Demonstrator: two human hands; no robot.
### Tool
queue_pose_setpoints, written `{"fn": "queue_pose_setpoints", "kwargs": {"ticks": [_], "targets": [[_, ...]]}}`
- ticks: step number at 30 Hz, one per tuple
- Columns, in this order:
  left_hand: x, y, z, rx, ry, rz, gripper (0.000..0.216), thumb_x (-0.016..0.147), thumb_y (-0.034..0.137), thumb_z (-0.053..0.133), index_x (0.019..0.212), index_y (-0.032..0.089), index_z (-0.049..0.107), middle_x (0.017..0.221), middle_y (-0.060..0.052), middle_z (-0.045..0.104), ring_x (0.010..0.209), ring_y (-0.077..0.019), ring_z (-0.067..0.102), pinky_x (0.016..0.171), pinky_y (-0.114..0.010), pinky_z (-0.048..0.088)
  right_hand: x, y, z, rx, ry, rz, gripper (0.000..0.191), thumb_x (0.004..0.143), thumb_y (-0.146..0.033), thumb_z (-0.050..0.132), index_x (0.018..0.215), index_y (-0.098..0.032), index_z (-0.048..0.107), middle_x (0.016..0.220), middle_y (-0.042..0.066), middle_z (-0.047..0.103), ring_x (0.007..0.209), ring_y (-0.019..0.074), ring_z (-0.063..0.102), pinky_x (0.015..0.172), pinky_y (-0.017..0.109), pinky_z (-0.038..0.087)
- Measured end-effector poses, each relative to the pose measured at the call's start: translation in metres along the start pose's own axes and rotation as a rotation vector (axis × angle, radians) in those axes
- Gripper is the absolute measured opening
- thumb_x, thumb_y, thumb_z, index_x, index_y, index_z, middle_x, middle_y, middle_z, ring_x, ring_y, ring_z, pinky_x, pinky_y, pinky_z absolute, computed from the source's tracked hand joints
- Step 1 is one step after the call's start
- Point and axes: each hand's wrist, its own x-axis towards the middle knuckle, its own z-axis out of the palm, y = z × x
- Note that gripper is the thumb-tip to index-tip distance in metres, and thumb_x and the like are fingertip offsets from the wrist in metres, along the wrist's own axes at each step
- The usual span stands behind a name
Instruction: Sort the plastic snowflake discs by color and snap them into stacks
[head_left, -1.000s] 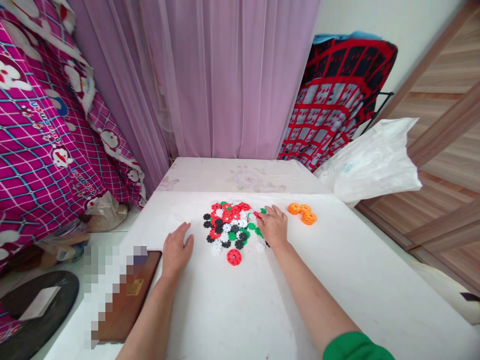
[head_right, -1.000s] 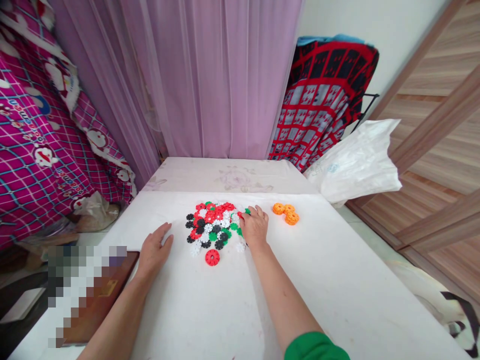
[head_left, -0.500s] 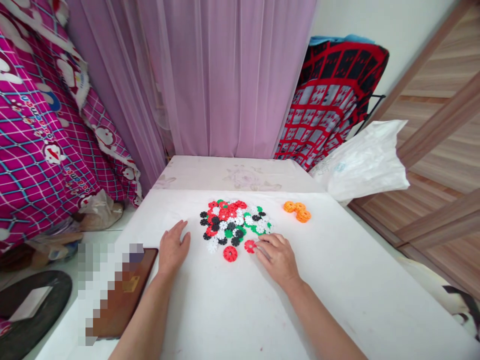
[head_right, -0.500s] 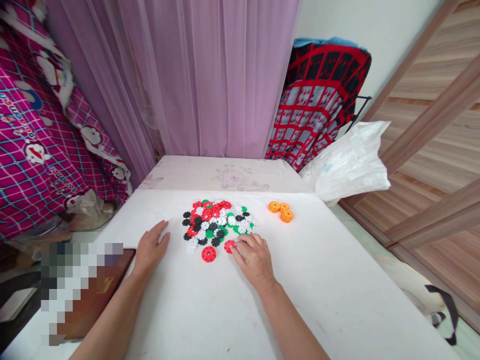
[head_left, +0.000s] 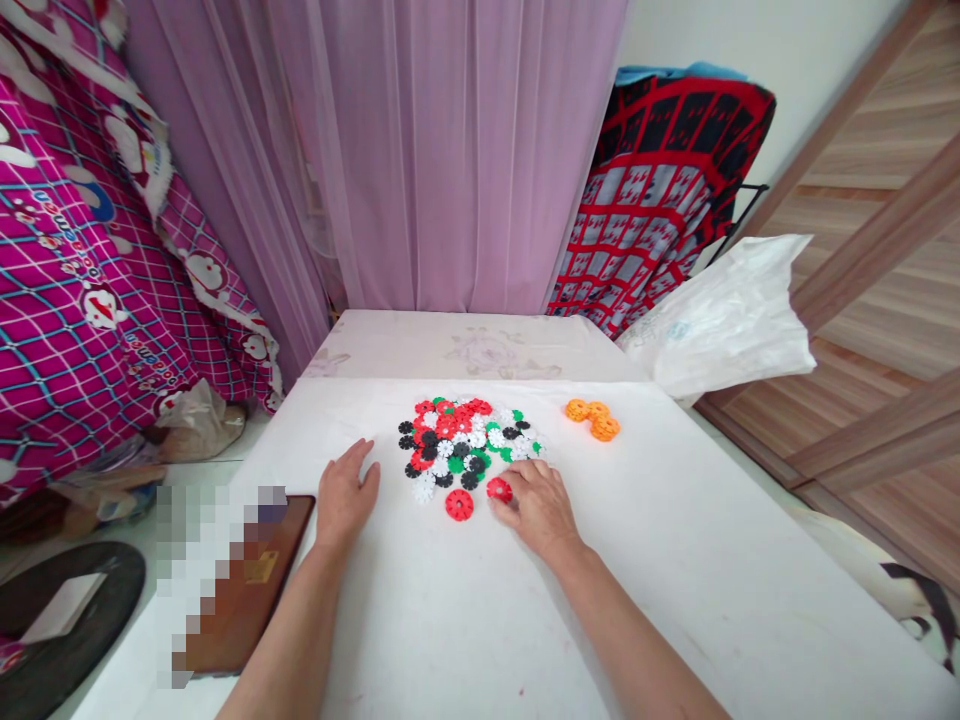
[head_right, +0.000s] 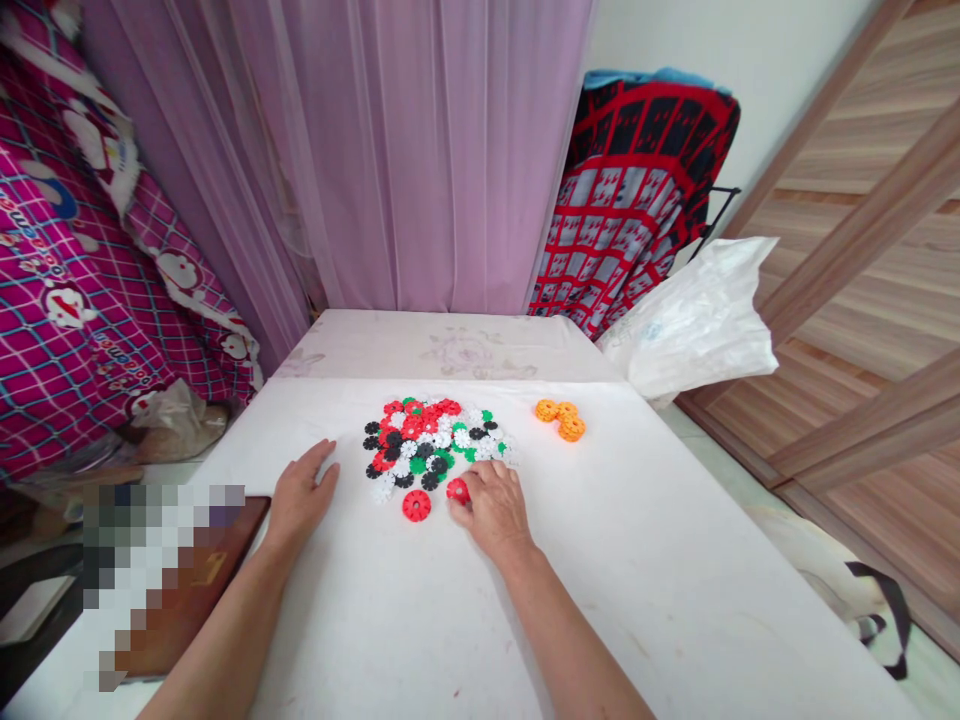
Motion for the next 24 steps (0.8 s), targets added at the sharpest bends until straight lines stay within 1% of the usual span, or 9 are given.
{"fn": "queue_pose_setpoints", "kwargs": {"ticks": [5, 7, 11, 14, 17, 19, 21, 24], "targets": [[0.0, 0.0, 0.0, -0.004, 0.007, 0.002, 0.041, 0.089, 0.03, 0.044, 0.125, 0.02, 0.06, 0.137, -0.01, 0.059, 0.125, -0.0265, 0.056, 0.111, -0.052, 0.035, -0.004, 0.0, -0.003, 0.016, -0.028, -0.04, 0.025, 0.08, -0.038, 0.071, 0.1, -0.023, 0.068, 0.109, 0.006, 0.066, 0.101, 0.0251, 0.052, 0.084, 0.038, 0.037], [0.0, 0.0, 0.0, -0.004, 0.013, 0.003, 0.041, 0.089, 0.03, 0.044, 0.125, 0.02, 0.061, 0.136, -0.01, 0.059, 0.124, -0.0265, 0.056, 0.111, -0.052, 0.035, -0.005, 0.0, -0.003, 0.031, -0.04, -0.029, 0.023, 0.079, -0.036, 0.072, 0.099, -0.023, 0.068, 0.108, 0.005, 0.066, 0.101, 0.0245, 0.052, 0.084, 0.037, 0.036], [0.0, -0.001, 0.001, -0.002, 0.013, 0.008, 0.041, 0.089, 0.03, 0.044, 0.125, 0.019, 0.061, 0.136, -0.011, 0.059, 0.125, -0.0268, 0.056, 0.111, -0.052, 0.035, 0.0, 0.0, 0.0, 0.046, -0.053, 0.003, 0.014, 0.078, -0.029, 0.071, 0.09, -0.023, 0.068, 0.103, 0.005, 0.067, 0.099, 0.024, 0.053, 0.083, 0.036, 0.035], [0.0, -0.001, 0.002, 0.001, 0.011, 0.018, 0.041, 0.09, 0.031, 0.043, 0.125, 0.019, 0.06, 0.137, -0.011, 0.059, 0.125, -0.0271, 0.056, 0.111, -0.052, 0.035, 0.004, 0.002, 0.005, 0.093, -0.045, 0.059, 0.015, 0.074, -0.027, 0.071, 0.087, -0.022, 0.066, 0.097, 0.005, 0.066, 0.097, 0.0239, 0.054, 0.082, 0.035, 0.036], [-0.001, 0.0, 0.002, 0.005, 0.013, 0.014, 0.041, 0.09, 0.031, 0.043, 0.126, 0.019, 0.06, 0.137, -0.011, 0.059, 0.125, -0.0271, 0.056, 0.111, -0.052, 0.035, 0.004, 0.004, 0.008, 0.149, 0.007, 0.092, 0.017, 0.071, -0.026, 0.071, 0.086, -0.022, 0.064, 0.095, 0.004, 0.066, 0.096, 0.0238, 0.055, 0.083, 0.035, 0.037], [-0.001, 0.001, 0.001, 0.008, 0.014, 0.008, 0.041, 0.09, 0.031, 0.043, 0.126, 0.019, 0.06, 0.137, -0.011, 0.059, 0.126, -0.0269, 0.055, 0.111, -0.052, 0.035, 0.002, 0.001, 0.009, 0.188, 0.072, 0.061, 0.018, 0.072, -0.025, 0.071, 0.089, -0.023, 0.064, 0.099, 0.004, 0.067, 0.098, 0.0238, 0.055, 0.086, 0.036, 0.037], [-0.001, 0.002, 0.001, 0.008, 0.012, 0.007, 0.041, 0.09, 0.03, 0.044, 0.126, 0.019, 0.06, 0.137, -0.011, 0.058, 0.126, -0.0269, 0.055, 0.112, -0.052, 0.035, 0.001, -0.006, 0.01, 0.233, 0.138, 0.017, 0.024, 0.073, -0.025, 0.07, 0.096, -0.024, 0.064, 0.106, 0.005, 0.066, 0.102, 0.0237, 0.055, 0.089, 0.037, 0.037], [-0.001, 0.003, 0.001, 0.002, 0.012, 0.007, 0.041, 0.089, 0.029, 0.044, 0.126, 0.019, 0.06, 0.136, -0.011, 0.059, 0.125, -0.0269, 0.056, 0.111, -0.052, 0.035, 0.002, -0.021, 0.013, 0.302, 0.161, -0.04, 0.03, 0.071, -0.025, 0.072, 0.1, -0.023, 0.064, 0.109, 0.005, 0.066, 0.103, 0.0234, 0.056, 0.09, 0.038, 0.038]]}}
